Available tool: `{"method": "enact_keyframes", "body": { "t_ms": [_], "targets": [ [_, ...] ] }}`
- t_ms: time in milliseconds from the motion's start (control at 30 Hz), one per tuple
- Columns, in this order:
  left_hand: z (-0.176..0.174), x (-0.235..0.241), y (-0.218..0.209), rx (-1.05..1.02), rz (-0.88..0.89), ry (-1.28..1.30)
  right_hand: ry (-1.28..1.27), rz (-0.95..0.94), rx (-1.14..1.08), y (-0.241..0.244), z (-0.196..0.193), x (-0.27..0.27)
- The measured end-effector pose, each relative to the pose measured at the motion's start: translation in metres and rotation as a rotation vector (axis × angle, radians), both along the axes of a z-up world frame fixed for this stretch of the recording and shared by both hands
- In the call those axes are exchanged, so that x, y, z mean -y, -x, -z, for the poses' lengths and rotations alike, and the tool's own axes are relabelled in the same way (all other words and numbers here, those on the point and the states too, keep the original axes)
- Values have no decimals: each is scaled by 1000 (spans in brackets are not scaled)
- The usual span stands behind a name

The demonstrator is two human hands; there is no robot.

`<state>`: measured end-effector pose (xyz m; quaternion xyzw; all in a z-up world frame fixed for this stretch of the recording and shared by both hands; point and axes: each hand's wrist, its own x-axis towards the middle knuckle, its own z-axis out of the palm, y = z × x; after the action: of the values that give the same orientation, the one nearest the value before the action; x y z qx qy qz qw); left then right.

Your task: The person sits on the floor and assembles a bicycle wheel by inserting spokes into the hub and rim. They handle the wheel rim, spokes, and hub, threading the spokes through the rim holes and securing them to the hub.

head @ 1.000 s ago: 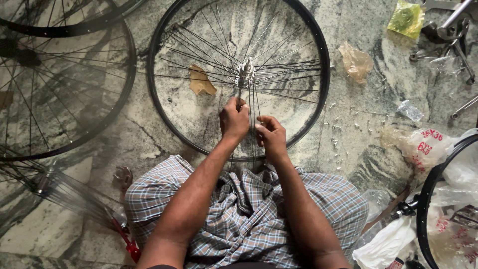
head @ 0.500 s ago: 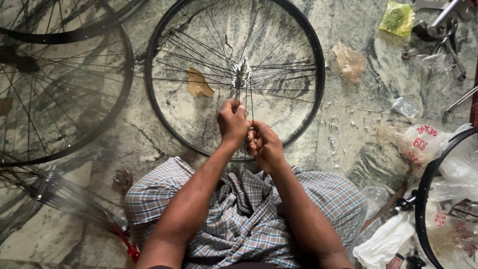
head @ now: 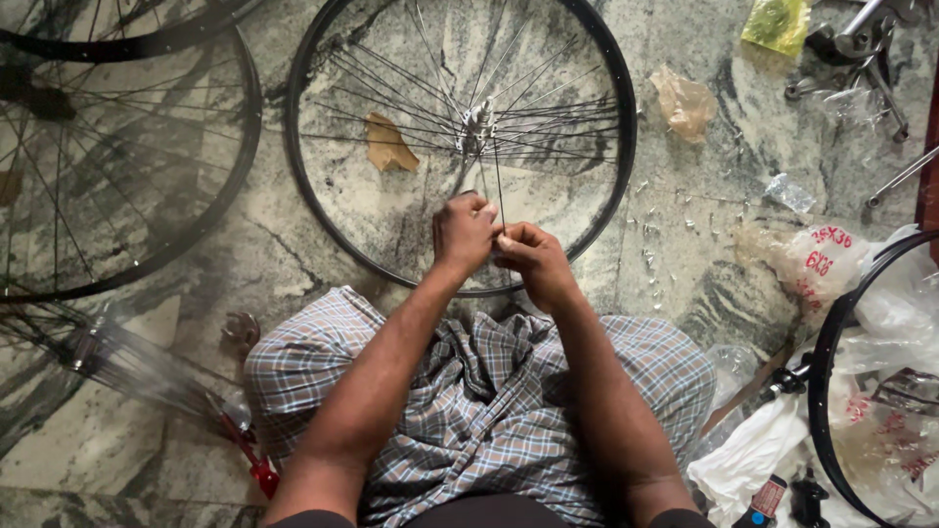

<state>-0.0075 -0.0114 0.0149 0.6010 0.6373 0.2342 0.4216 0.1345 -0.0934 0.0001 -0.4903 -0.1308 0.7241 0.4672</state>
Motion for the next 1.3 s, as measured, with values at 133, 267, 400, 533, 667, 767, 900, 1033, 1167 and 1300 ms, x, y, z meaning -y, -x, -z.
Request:
{"method": "enact_keyframes", "body": {
  "t_ms": [133, 267, 400, 533, 667, 767, 900, 1033, 1167, 1300],
  "targets": [
    [1, -2, 9, -85, 229, 127, -129, -200, 274, -1, 6, 1],
    [7, 7, 27, -408, 573, 56, -85, -260, 501, 1, 7, 2],
    [12, 42, 50, -663, 925, 190, -37, -329, 747, 1, -1, 0],
    [18, 58, 54, -667, 952, 60, -151, -249, 621, 5, -5, -5],
    [10, 56, 56, -563, 969, 77, -208, -252, 720, 0, -10, -10],
    [-4, 59, 59, -438, 911, 29, -173, -278, 732, -9, -11, -11],
    [-26, 72, 64, -293, 806, 88, -196, -255, 699, -10, -8, -15],
    [-39, 78, 71, -311, 762, 192, -232, -262, 696, -9, 0, -18],
    [-42, 78, 68, -267, 774, 237, -275, -274, 696, -13, 4, -14],
    [-49, 70, 58, -232, 770, 344, -255, -303, 750, -17, 0, -11]
  ]
}}
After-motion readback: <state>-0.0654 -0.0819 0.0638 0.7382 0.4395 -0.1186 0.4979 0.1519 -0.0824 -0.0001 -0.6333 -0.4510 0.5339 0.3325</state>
